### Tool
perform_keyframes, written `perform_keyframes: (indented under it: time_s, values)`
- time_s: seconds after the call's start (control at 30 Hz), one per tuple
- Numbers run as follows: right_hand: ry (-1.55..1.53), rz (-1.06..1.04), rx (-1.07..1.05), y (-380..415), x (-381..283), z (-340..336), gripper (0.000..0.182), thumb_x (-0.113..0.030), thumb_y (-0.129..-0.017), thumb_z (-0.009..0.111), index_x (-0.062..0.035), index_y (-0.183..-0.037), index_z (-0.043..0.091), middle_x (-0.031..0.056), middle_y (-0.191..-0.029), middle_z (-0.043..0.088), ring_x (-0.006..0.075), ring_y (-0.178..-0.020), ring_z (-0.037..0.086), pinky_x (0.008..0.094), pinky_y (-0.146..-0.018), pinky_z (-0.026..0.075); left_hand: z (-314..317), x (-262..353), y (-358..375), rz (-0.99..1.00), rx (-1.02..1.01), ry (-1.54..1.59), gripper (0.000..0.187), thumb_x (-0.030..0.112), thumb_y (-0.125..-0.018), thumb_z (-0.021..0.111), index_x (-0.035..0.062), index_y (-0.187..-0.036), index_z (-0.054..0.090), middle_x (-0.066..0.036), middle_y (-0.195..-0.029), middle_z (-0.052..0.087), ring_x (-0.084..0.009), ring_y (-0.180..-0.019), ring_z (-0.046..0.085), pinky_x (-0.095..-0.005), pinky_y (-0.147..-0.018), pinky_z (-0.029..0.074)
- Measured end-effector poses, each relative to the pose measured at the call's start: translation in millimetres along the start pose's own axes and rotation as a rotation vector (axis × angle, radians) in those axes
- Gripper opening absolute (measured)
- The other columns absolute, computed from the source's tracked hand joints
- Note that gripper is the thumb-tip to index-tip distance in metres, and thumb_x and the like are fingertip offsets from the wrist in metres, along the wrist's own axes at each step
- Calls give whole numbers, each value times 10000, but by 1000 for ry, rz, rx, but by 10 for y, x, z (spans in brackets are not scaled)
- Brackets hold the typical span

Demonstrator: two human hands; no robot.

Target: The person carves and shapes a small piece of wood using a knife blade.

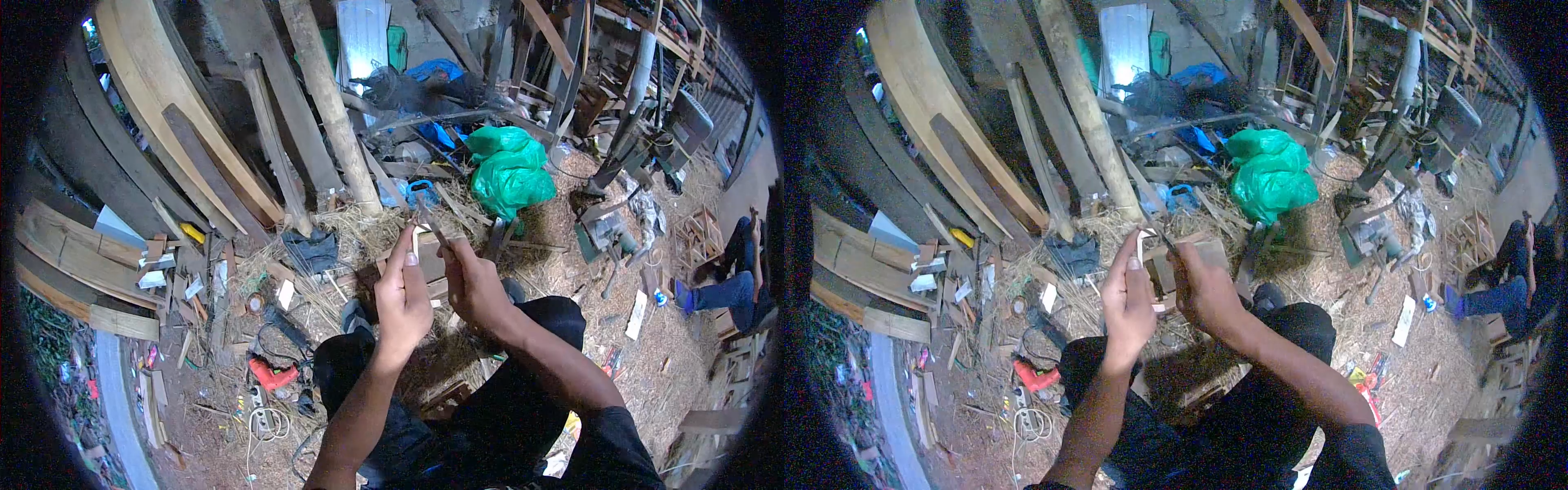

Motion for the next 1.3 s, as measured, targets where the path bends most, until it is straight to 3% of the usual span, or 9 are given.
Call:
perform_keyframes:
  time_s: [0.2,0.5,0.6,0.7,0.83,0.9,1.03,1.2,1.3]
  values:
    - [-115,0,-32,-16,-3,-34,265,38,-830,517,-44,-1082,518,212,-749,601,425,-673,614,445,-577,471,26,12,34,-39,-79,10,384,118,-1016,377,-7,-1374,441,-46,-826,586,-54,-689,479,-235,-608,441]
    - [-133,-2,18,-44,-42,-116,109,-28,-908,536,-29,-1013,568,183,-727,579,271,-601,586,363,-550,447,55,4,66,14,-153,-80,391,64,-989,387,-20,-1367,444,-112,-880,634,-79,-738,526,-252,-657,456]
    - [-173,-38,54,-35,-44,-104,114,-109,-982,504,-7,-982,556,32,-585,454,64,-516,397,251,-481,327,74,17,74,35,-164,-86,385,55,-985,394,-32,-1355,453,-129,-935,653,-96,-800,563,-262,-714,473]
    - [-270,-33,21,-62,93,-37,169,-160,-1001,494,-5,-986,559,-7,-616,470,53,-540,398,232,-492,326,84,-78,33,34,-123,-28,381,64,-989,402,-32,-1353,460,-120,-950,654,-109,-812,575,-280,-746,489]
    - [-554,118,16,-163,96,-9,176,-192,-1006,500,-21,-1013,542,-46,-638,436,34,-555,382,213,-492,309,35,-163,-123,-80,-32,67,364,149,-1014,403,-5,-1327,503,7,-742,558,-59,-639,494,-247,-603,447]
    - [-503,121,112,-207,209,-29,184,-184,-985,531,-13,-1044,562,-9,-674,491,63,-591,438,249,-523,370,-17,-255,-214,-81,31,61,364,201,-1024,406,26,-1322,522,67,-639,444,-20,-555,404,-207,-519,353]
    - [-445,308,111,-165,519,-61,190,-179,-977,533,-10,-1062,557,22,-712,549,87,-606,512,267,-534,422,-162,-669,-337,-352,47,220,356,271,-1014,461,60,-1284,557,55,-604,443,-42,-441,381,-216,-383,305]
    - [-444,506,1,-98,423,-173,247,-231,-1000,496,-41,-1149,545,48,-646,561,65,-567,527,268,-494,417,-213,-982,-368,-427,23,253,293,223,-975,508,47,-1189,604,51,-593,451,-42,-442,390,-203,-387,289]
    - [-54,288,32,-78,568,-161,254,-254,-973,519,-29,-1091,525,180,-668,609,323,-587,612,417,-531,459,-161,-1371,-337,-355,-14,7,253,209,-970,509,46,-1115,637,1,-601,502,-76,-479,469,-242,-431,361]
Point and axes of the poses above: each hand's wrist, its own y-axis away from the middle knuckle, its own z-axis out of the palm, x = y × z, the point moved 6 cm from there along -y, towards the middle knuckle
